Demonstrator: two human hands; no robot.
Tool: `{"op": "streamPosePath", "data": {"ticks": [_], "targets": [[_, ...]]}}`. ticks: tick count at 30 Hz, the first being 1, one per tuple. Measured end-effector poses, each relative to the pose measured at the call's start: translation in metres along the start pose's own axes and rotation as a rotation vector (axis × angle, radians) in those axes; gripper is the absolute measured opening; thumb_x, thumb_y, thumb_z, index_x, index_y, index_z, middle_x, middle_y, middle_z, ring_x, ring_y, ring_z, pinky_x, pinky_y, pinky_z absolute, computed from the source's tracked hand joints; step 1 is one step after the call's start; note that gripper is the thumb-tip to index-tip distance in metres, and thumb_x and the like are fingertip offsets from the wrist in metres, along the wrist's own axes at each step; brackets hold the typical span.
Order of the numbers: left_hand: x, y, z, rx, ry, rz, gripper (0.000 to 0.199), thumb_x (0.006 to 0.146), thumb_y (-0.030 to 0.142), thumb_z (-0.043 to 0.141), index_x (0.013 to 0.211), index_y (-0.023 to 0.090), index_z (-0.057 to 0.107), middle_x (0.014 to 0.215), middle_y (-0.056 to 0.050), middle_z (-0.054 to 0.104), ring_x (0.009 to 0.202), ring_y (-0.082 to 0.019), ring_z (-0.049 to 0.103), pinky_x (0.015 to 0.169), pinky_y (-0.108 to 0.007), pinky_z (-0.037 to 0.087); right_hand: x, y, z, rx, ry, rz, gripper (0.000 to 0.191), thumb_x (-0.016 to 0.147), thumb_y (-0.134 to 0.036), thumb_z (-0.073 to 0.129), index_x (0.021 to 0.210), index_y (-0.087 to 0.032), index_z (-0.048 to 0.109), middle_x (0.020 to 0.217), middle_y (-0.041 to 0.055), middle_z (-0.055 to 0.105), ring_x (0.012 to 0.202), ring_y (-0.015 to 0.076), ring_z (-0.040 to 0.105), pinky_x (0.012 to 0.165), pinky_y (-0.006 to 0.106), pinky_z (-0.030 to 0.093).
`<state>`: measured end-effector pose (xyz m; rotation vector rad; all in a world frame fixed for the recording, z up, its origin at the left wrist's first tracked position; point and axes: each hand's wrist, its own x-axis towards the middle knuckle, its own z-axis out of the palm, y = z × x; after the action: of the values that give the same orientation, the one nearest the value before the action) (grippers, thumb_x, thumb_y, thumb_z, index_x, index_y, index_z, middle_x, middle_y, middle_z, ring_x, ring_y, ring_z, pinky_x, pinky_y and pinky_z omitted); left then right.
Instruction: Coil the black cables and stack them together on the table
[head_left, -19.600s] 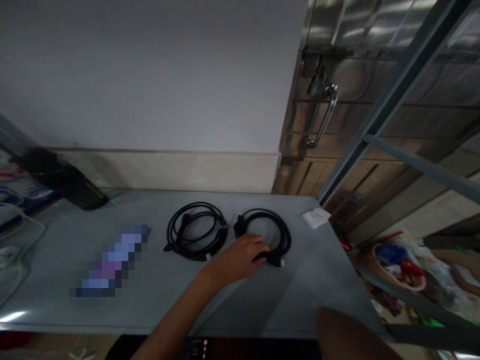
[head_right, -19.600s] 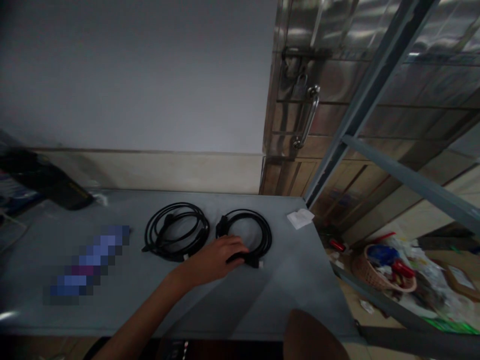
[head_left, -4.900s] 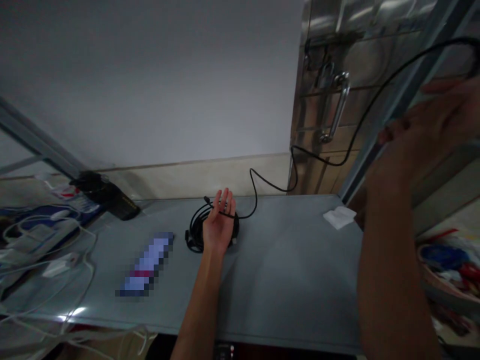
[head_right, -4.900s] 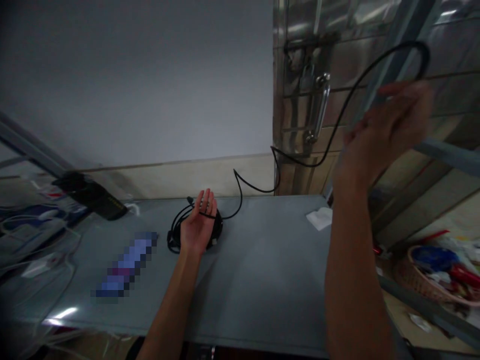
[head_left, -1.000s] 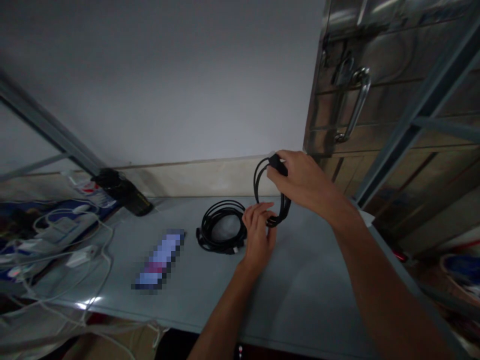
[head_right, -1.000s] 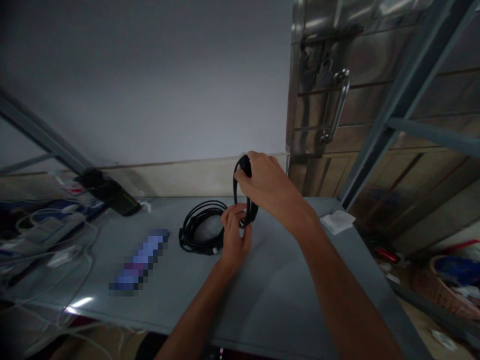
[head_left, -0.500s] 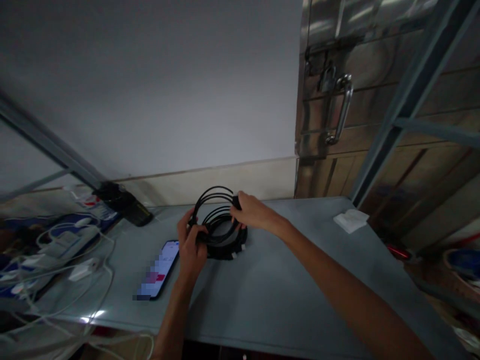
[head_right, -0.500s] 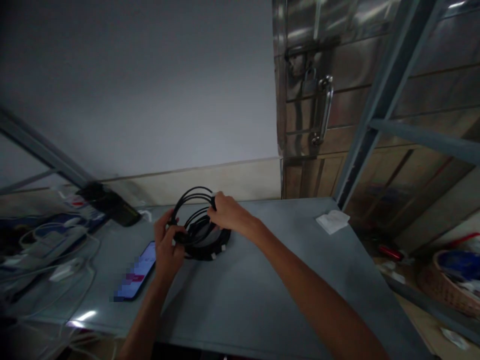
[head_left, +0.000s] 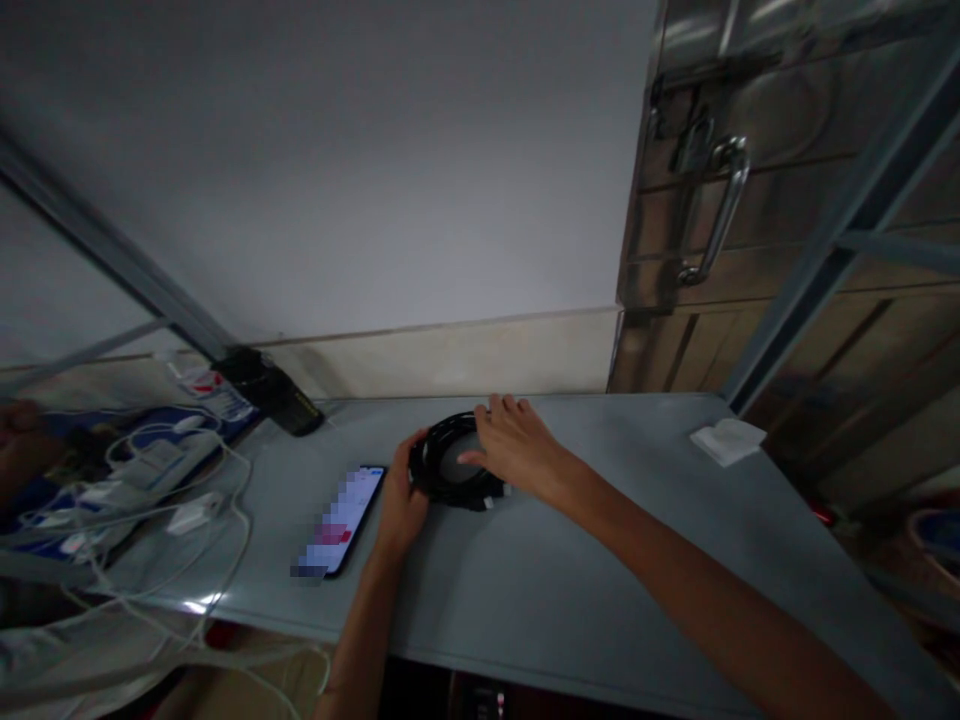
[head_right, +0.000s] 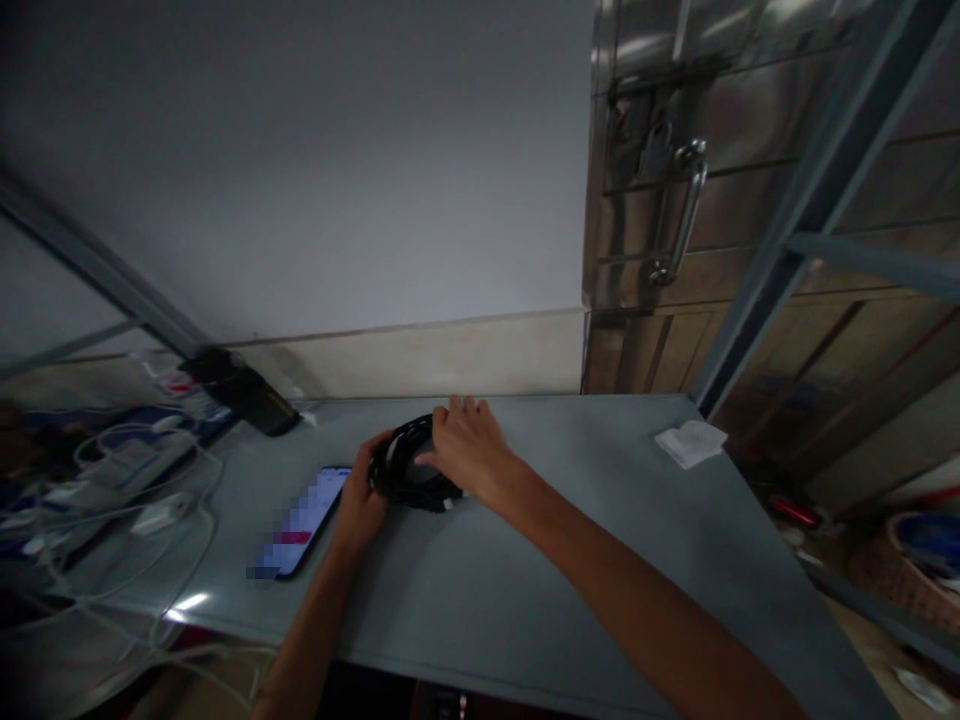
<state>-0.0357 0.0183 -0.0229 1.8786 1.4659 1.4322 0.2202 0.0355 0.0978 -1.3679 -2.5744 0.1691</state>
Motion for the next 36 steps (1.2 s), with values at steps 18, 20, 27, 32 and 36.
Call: {"op": "streamPosePath", "data": {"ticks": [18, 20, 27, 32, 36], "targets": [[-0.003, 0.009, -0.001, -0.1, 0.047, -0.104, 0.048, 0.112, 0.045, 0.052, 0.148, 0.024, 0.074, 0.158, -0.013, 0.073, 0.153, -0.033, 0.062, 0.137, -0.055, 0.037, -0.006, -0.027, 0.098, -0.056, -0.041, -0.294, 0.047, 0.115, -0.049, 0.07, 0.131, -0.004, 0.074, 0.125, 0.0214, 0.079, 0.121, 0.0376, 0.076, 0.105, 0.046, 0.059], [-0.002, 0.009, -0.001, -0.052, 0.068, -0.091, 0.05, 0.114, 0.054, 0.049, 0.146, 0.024, 0.073, 0.155, -0.014, 0.073, 0.152, -0.032, 0.062, 0.136, -0.055, 0.038, -0.018, -0.019, 0.096, -0.051, -0.056, -0.297, 0.043, 0.115, -0.048, 0.07, 0.126, -0.007, 0.076, 0.119, 0.0193, 0.081, 0.117, 0.0357, 0.078, 0.102, 0.043, 0.059], [-0.002, 0.014, 0.003, 0.048, 0.03, -0.051, 0.05, 0.116, 0.059, 0.045, 0.135, 0.024, 0.075, 0.136, -0.012, 0.08, 0.133, -0.031, 0.072, 0.123, -0.051, 0.051, -0.095, 0.042, 0.087, -0.029, -0.095, -0.292, 0.047, 0.106, -0.054, 0.079, 0.126, -0.012, 0.079, 0.123, 0.0183, 0.081, 0.116, 0.036, 0.078, 0.101, 0.043, 0.059], [0.0, 0.014, 0.006, 0.086, -0.005, -0.038, 0.048, 0.116, 0.06, 0.046, 0.129, 0.024, 0.076, 0.13, -0.012, 0.081, 0.127, -0.03, 0.074, 0.116, -0.048, 0.054, -0.133, 0.069, 0.075, 0.048, -0.039, -0.258, 0.056, 0.103, -0.068, 0.078, 0.12, -0.015, 0.079, 0.118, 0.0178, 0.08, 0.112, 0.0363, 0.077, 0.104, 0.046, 0.057], [0.002, 0.011, 0.006, 0.125, -0.007, -0.038, 0.05, 0.116, 0.061, 0.045, 0.125, 0.023, 0.077, 0.125, -0.012, 0.081, 0.123, -0.03, 0.075, 0.114, -0.047, 0.054, -0.129, 0.088, 0.056, 0.324, 0.162, -0.295, 0.08, 0.086, -0.097, 0.077, 0.109, -0.021, 0.071, 0.109, 0.0131, 0.076, 0.104, 0.0342, 0.071, 0.101, 0.048, 0.054]]}}
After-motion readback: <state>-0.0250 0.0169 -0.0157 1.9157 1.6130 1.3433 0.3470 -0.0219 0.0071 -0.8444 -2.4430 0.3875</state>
